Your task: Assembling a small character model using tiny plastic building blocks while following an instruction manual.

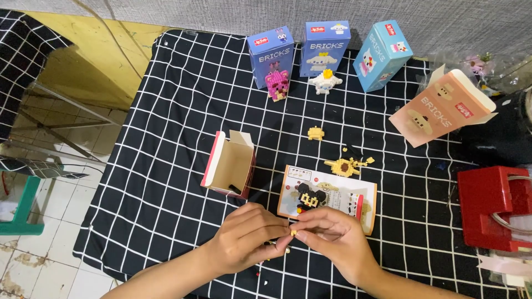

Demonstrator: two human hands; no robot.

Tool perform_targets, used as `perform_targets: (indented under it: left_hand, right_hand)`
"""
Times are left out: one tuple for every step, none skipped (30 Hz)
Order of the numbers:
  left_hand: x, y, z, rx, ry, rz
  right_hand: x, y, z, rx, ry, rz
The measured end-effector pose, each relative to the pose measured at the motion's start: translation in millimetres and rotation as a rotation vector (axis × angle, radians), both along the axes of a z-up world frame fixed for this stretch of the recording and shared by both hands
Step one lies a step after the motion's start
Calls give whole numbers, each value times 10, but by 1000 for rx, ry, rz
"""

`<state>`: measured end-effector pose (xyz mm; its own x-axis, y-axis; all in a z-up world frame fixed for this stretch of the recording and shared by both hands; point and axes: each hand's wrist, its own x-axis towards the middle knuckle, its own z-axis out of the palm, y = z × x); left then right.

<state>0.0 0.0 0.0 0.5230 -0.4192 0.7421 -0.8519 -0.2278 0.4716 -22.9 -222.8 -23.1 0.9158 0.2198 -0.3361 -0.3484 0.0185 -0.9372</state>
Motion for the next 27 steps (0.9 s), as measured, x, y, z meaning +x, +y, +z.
perform_targets:
  left_hand:
    - [-1, 3, 11, 3, -2, -11]
    - [-2, 6, 23, 6, -3, -22]
    - [-5, 11, 15, 6, -3, -22]
    - [-8, 16, 7, 4, -2, -32]
    - [-11, 22, 0, 2, -2, -43]
    - [-10, 24, 6, 2, -1, -43]
    - [-9, 25, 12, 1, -4, -52]
    - [-8, 26, 18, 0, -7, -62]
    - [-8, 28, 23, 0, -6, -62]
    - [-8, 30, 28, -4, -11, -67]
    - [-9, 32, 32, -7, -15, -72]
    - [-8, 33, 26, -7, -15, -72]
    - [-7, 34, 20, -2, -35, -69]
    - [-6, 35, 14, 4, -55, -67]
    - [-4, 39, 16, 4, -55, -67]
    - [-1, 43, 18, 11, -72, -71]
    - [1, 48, 21, 17, -89, -74]
    - [5, 54, 22, 17, -89, -74]
    - [9, 59, 22, 42, -121, -72]
    - [13, 64, 22, 67, -153, -69]
    - [14, 64, 24, 67, -153, -69]
    - [15, 65, 26, 97, -190, -51]
    - [16, 65, 27, 127, -227, -33]
    - [11, 64, 12, 127, -227, -33]
    - [2, 63, -4, 144, -250, -9]
    - [-7, 62, -21, 160, -272, 15]
    - [-11, 62, -32, 160, -271, 15]
  right_hand:
    - [-6, 1, 6, 45, -67, 15]
    - [-12, 1, 12, 90, -133, 29]
    - [-19, 5, 25, 90, -133, 29]
    - [-25, 9, 39, 102, -154, 29]
    - [-31, 14, 53, 114, -175, 29]
    - [-34, 16, 62, 113, -175, 29]
    - [-36, 17, 70, 100, -192, 27]
    - [-39, 19, 78, 86, -209, 25]
    - [-45, 17, 73, 86, -209, 25]
    - [-51, 15, 67, 101, -226, 29]
    - [-56, 14, 62, 116, -244, 34]
    - [-62, 14, 61, 116, -244, 34]
    - [-67, 14, 59, 140, -266, 39]
    - [-73, 13, 58, 165, -288, 44]
    - [-75, 22, 69, 165, -288, 44]
    - [-78, 31, 81, 160, -324, 42]
    - [-81, 40, 93, 156, -360, 40]
    - [-82, 44, 86, 156, -360, 40]
    - [-85, 47, 77, 165, -385, 38]
    - [-88, 50, 69, 173, -410, 35]
    - [-88, 53, 68, 173, -410, 35]
    - [-88, 55, 67, 156, -400, 31]
    - [-88, 58, 66, 140, -390, 27]
    - [-90, 60, 53, 140, -390, 27]
    - [-94, 63, 40, 117, -387, 20]
    - [-98, 66, 27, 95, -384, 13]
    - [-97, 69, 18, 95, -383, 13]
